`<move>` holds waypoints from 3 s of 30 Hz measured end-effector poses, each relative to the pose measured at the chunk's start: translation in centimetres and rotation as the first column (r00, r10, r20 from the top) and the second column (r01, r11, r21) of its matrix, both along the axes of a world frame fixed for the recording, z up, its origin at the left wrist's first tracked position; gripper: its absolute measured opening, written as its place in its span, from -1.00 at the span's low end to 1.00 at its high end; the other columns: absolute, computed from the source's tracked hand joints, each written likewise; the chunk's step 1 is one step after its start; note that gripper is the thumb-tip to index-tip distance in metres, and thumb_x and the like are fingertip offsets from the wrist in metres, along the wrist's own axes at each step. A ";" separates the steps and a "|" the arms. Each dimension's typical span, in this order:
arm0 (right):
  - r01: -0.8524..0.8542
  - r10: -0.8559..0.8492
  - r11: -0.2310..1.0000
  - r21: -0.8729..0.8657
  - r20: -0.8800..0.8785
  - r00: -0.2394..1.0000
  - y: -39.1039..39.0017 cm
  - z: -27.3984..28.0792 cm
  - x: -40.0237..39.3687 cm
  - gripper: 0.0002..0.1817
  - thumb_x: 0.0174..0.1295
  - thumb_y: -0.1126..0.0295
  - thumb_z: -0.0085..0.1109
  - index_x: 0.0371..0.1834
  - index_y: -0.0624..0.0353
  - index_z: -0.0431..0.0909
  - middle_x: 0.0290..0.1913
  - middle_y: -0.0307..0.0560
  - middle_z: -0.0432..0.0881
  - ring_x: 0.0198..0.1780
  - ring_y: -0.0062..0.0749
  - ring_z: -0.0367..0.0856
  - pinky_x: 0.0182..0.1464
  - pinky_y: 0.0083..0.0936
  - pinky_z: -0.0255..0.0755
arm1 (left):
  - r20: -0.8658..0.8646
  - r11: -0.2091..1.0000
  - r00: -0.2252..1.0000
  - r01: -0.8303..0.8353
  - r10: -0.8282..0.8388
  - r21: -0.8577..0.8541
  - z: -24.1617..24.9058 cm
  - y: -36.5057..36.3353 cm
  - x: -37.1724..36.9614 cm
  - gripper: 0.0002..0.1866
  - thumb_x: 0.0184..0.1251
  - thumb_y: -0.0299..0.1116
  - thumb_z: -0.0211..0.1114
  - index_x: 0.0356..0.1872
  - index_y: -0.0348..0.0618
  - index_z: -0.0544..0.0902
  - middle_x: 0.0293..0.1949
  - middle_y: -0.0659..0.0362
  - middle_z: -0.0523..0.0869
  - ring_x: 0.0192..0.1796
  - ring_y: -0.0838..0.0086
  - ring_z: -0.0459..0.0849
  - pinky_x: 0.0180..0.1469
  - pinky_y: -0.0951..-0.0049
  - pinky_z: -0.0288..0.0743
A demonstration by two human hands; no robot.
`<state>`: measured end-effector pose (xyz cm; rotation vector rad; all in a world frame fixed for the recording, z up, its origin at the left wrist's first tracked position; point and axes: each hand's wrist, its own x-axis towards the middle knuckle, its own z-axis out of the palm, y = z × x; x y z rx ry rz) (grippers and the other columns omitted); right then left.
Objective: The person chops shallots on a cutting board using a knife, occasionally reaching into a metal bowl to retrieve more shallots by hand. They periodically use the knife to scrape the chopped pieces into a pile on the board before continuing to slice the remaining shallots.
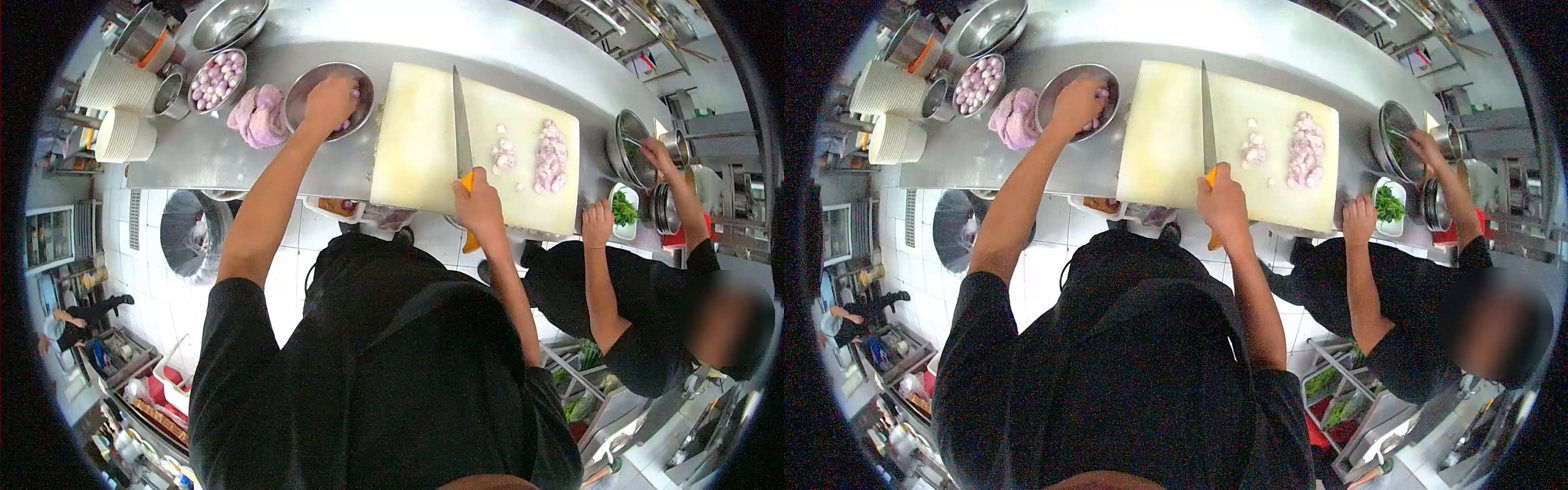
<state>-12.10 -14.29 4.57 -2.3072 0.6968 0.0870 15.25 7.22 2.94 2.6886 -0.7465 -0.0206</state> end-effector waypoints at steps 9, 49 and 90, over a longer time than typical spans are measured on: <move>-0.009 0.009 1.000 -0.028 -0.006 1.000 0.2 0.2 -0.1 -0.63 0.39 0.29 0.14 0.05 0.33 0.29 -0.32 0.50 0.67 -0.19 0.47 0.66 -0.07 0.19 0.52 | 0.063 0.941 0.997 0.054 -0.035 -0.335 1.1 0.1 -1.1 -0.73 0.23 -0.28 0.43 -0.11 -0.18 0.76 -0.19 0.00 0.76 -0.15 0.15 0.77 0.00 0.16 0.63; -0.071 0.074 0.997 0.030 -0.116 0.990 1.9 2.5 3.2 -0.65 0.34 0.38 0.10 0.02 0.44 0.31 -0.28 0.54 0.67 -0.15 0.39 0.72 -0.03 0.12 0.57 | -0.079 0.709 0.913 0.253 -0.399 -0.658 -3.2 -7.6 -14.4 -0.84 0.25 -0.53 0.40 -0.15 -0.30 0.76 -0.09 0.04 0.79 -0.17 0.28 0.80 -0.08 0.40 0.68; -0.118 0.121 0.993 0.028 -0.216 0.969 -0.1 5.2 0.5 -0.55 0.42 0.27 0.06 0.15 0.46 0.30 -0.18 0.58 0.67 -0.07 0.44 0.68 0.07 0.13 0.51 | -0.018 0.751 0.954 0.225 -0.301 -0.621 -3.1 -9.6 -15.9 -0.87 0.27 -0.38 0.36 -0.26 -0.21 0.77 -0.20 0.07 0.73 -0.06 0.12 0.69 0.08 0.20 0.56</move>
